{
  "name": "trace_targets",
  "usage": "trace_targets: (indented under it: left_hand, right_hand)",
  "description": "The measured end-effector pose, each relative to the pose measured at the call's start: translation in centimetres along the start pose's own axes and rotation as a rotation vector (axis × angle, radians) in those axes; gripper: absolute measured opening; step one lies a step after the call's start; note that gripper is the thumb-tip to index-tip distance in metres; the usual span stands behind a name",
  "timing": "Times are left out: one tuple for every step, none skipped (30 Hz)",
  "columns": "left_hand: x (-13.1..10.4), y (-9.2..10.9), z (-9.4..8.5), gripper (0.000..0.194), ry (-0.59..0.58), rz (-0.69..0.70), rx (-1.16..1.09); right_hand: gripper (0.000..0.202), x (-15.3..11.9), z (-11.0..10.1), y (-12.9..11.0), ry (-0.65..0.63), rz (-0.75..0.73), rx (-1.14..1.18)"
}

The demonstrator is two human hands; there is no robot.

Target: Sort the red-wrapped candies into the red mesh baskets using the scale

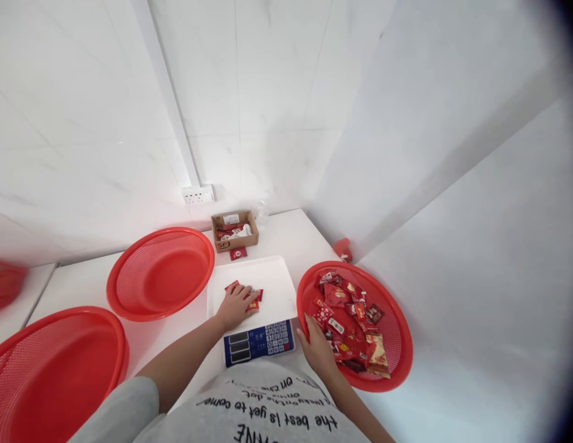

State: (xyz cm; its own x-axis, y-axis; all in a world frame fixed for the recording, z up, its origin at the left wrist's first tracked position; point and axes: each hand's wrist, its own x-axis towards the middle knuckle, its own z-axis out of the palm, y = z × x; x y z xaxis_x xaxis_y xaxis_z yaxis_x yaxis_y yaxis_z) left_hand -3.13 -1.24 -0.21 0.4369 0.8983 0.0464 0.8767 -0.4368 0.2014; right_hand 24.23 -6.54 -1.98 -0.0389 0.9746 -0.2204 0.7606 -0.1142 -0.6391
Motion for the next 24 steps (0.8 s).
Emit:
trace_targets:
  left_hand:
    - [0.2, 0.0, 0.0, 0.049, 0.005, -0.002, 0.009]
    - [0.5, 0.0, -0.1, 0.049, 0.001, -0.011, 0.006]
    - [0.8, 0.0, -0.2, 0.049, -0.008, -0.028, -0.008]
    - [1.1, 0.0, -0.3, 0.048, -0.02, -0.046, -0.026]
    - [1.4, -0.1, -0.4, 0.046, -0.032, -0.063, -0.047]
    - [1.7, -0.1, -0.4, 0.044, -0.041, -0.077, -0.066]
    - [2.0, -0.2, -0.5, 0.042, -0.046, -0.086, -0.081]
    - [2.2, -0.3, -0.6, 0.04, -0.047, -0.092, -0.093]
    - [2.3, -0.4, -0.6, 0.037, -0.044, -0.097, -0.105]
    - [2.4, -0.5, -0.7, 0.036, -0.042, -0.106, -0.12]
    - [2.5, -0.6, -0.7, 0.034, -0.037, -0.118, -0.139]
    - [2.5, -0.6, -0.8, 0.033, -0.029, -0.132, -0.16]
    - [2.5, -0.7, -0.9, 0.032, -0.019, -0.15, -0.184]
    - [2.4, -0.7, -1.0, 0.031, -0.006, -0.171, -0.21]
    - [2.4, -0.7, -1.2, 0.03, 0.012, -0.198, -0.238]
    - [2.3, -0.7, -1.3, 0.031, 0.034, -0.229, -0.269]
    - [2.3, -0.8, -1.5, 0.031, 0.061, -0.263, -0.301]
    - [2.3, -0.9, -1.7, 0.032, 0.091, -0.3, -0.334]
    - [2.4, -1.1, -2.0, 0.032, 0.126, -0.338, -0.368]
    - [2.4, -1.3, -2.3, 0.033, 0.163, -0.376, -0.402]
    - [2.5, -1.7, -2.7, 0.033, 0.203, -0.417, -0.435]
    - [2.5, -2.1, -3.1, 0.034, 0.247, -0.461, -0.465]
    - [2.5, -2.7, -3.7, 0.036, 0.291, -0.507, -0.489]
    - [2.4, -3.4, -4.3, 0.038, 0.334, -0.551, -0.501]
  right_hand:
    - [0.059, 0.0, 0.0, 0.0, -0.002, 0.001, -0.007]
    - [0.059, 0.0, 0.0, 0.0, -0.001, 0.002, -0.014]
    - [0.059, 0.0, 0.0, -0.1, 0.002, 0.005, -0.021]
    - [0.058, 0.0, 0.0, -0.2, 0.005, 0.009, -0.027]
    - [0.057, -0.1, 0.0, -0.4, 0.005, 0.014, -0.032]
    - [0.056, -0.1, -0.1, -0.5, 0.003, 0.017, -0.035]
    - [0.056, -0.1, -0.2, -0.6, -0.001, 0.02, -0.037]
    - [0.056, -0.2, -0.2, -0.8, -0.005, 0.024, -0.037]
    - [0.056, -0.2, -0.3, -0.8, -0.009, 0.026, -0.038]
    - [0.056, -0.2, -0.4, -0.9, -0.009, 0.026, -0.037]
    - [0.056, -0.2, -0.4, -0.9, -0.007, 0.023, -0.034]
    - [0.057, -0.2, -0.5, -0.9, -0.004, 0.02, -0.031]
    - [0.057, -0.2, -0.5, -0.9, 0.0, 0.016, -0.029]
    - [0.057, -0.2, -0.5, -0.9, 0.001, 0.014, -0.027]
    - [0.057, -0.3, -0.5, -0.9, 0.001, 0.015, -0.027]
    - [0.057, -0.3, -0.5, -0.9, -0.001, 0.017, -0.027]
    - [0.057, -0.3, -0.5, -0.9, -0.003, 0.019, -0.029]
    - [0.057, -0.3, -0.5, -0.9, -0.003, 0.02, -0.031]
    - [0.057, -0.3, -0.5, -0.8, -0.001, 0.019, -0.034]
    - [0.057, -0.3, -0.4, -0.8, 0.003, 0.018, -0.036]
    - [0.057, -0.3, -0.4, -0.8, 0.008, 0.014, -0.037]
    - [0.057, -0.3, -0.4, -0.7, 0.01, 0.012, -0.039]
    - [0.057, -0.3, -0.3, -0.7, 0.01, 0.014, -0.041]
    - [0.057, -0.3, -0.3, -0.6, 0.008, 0.016, -0.041]
